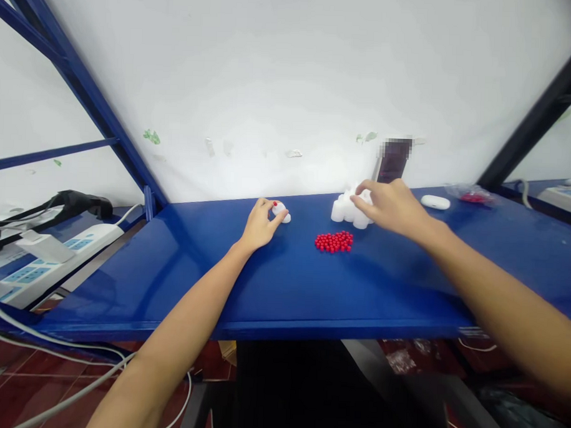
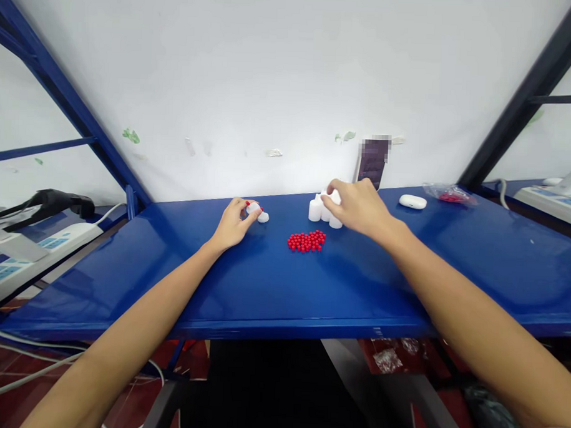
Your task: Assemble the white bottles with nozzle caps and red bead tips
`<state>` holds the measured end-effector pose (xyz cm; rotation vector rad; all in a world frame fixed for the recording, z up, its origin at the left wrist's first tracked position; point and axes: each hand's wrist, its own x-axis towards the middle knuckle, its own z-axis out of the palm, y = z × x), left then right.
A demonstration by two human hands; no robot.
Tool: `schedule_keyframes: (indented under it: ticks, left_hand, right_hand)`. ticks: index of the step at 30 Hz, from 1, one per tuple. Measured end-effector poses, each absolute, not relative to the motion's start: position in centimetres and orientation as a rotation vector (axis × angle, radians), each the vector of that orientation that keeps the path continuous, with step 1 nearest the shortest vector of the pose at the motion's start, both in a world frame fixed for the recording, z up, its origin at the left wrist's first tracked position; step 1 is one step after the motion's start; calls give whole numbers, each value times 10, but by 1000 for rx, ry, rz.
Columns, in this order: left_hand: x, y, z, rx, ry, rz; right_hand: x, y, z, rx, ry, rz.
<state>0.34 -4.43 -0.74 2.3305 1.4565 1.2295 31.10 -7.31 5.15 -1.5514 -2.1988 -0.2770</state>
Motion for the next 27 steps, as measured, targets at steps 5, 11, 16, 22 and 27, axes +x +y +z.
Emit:
schedule_keyframes:
  ticks: [5,11,16,22,27]
  left_hand:
    - [6,-21,-7,2222,1514,1258]
    - [-2,-7,-4,2276,1491,1099]
    - [-4,-2,-12,2354,1494,945]
    - [0,0,-12,2538,1422,747]
    - [-7,5,-10,2664,1364,628]
  right_hand:
    - [335,-59,54,-1585,-2316,16]
    - [329,-56,51,-1504,-2440,-118]
    - [337,-49,52,-1408,-2433,-109]
    - [339,-38,60,-1305,-2565,52]
    - [327,-45,81,-1194,-2683,184]
